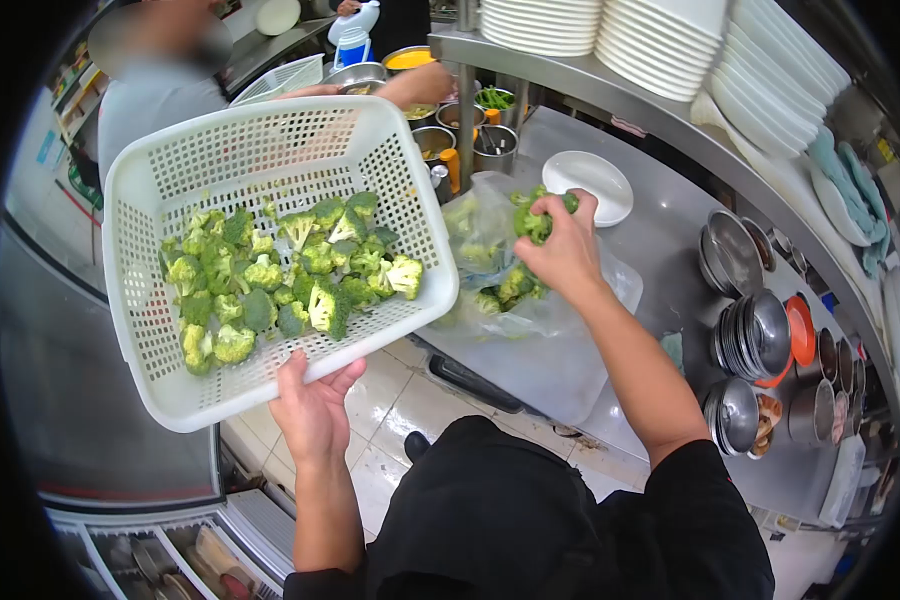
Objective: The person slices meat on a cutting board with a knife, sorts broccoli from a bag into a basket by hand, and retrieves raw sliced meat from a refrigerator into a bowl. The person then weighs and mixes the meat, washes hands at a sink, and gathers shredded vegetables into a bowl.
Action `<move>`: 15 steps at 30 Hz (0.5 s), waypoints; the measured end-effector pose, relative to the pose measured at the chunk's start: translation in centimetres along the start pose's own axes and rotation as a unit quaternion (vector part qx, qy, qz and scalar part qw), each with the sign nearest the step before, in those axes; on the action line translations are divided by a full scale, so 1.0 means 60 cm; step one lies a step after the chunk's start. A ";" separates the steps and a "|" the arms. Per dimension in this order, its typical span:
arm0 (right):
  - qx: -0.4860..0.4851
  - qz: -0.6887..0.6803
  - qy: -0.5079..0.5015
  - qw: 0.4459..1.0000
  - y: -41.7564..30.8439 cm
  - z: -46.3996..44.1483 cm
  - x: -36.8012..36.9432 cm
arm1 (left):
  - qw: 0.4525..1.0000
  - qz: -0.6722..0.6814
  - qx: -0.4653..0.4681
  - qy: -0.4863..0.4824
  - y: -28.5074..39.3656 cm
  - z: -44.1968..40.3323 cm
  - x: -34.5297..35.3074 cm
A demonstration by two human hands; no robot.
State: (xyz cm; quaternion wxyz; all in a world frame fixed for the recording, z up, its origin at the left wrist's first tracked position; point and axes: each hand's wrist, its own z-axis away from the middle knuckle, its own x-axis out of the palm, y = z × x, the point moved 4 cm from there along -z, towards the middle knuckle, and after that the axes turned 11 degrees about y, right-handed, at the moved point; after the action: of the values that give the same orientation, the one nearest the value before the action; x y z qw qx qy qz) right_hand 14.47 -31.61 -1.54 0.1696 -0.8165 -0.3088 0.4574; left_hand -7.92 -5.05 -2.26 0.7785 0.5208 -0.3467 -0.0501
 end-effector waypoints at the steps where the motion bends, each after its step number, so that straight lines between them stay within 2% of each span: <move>1: -0.001 0.037 -0.027 0.999 -0.005 0.002 -0.001 | 1.000 0.002 0.001 -0.002 0.003 0.001 -0.003; 2: -0.022 0.107 -0.077 0.991 -0.006 0.008 0.010 | 1.000 -0.001 0.001 0.004 0.005 0.002 -0.005; 6: -0.086 0.200 -0.160 0.963 -0.009 0.025 0.058 | 1.000 -0.006 0.000 0.012 0.011 0.003 -0.017; 12: -0.066 0.113 -0.173 0.976 -0.068 0.004 0.095 | 1.000 0.004 -0.014 0.010 0.017 -0.002 -0.030; 15: 0.075 -0.038 -0.142 0.986 -0.078 -0.003 0.138 | 0.999 0.007 -0.029 0.016 0.013 -0.007 -0.040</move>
State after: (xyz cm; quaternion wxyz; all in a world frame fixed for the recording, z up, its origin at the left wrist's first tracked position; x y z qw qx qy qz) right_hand 16.23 -22.67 -4.14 0.2023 -0.7159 -0.3253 0.5837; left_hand -9.72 -3.31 -2.83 0.7989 0.4965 -0.3364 -0.0460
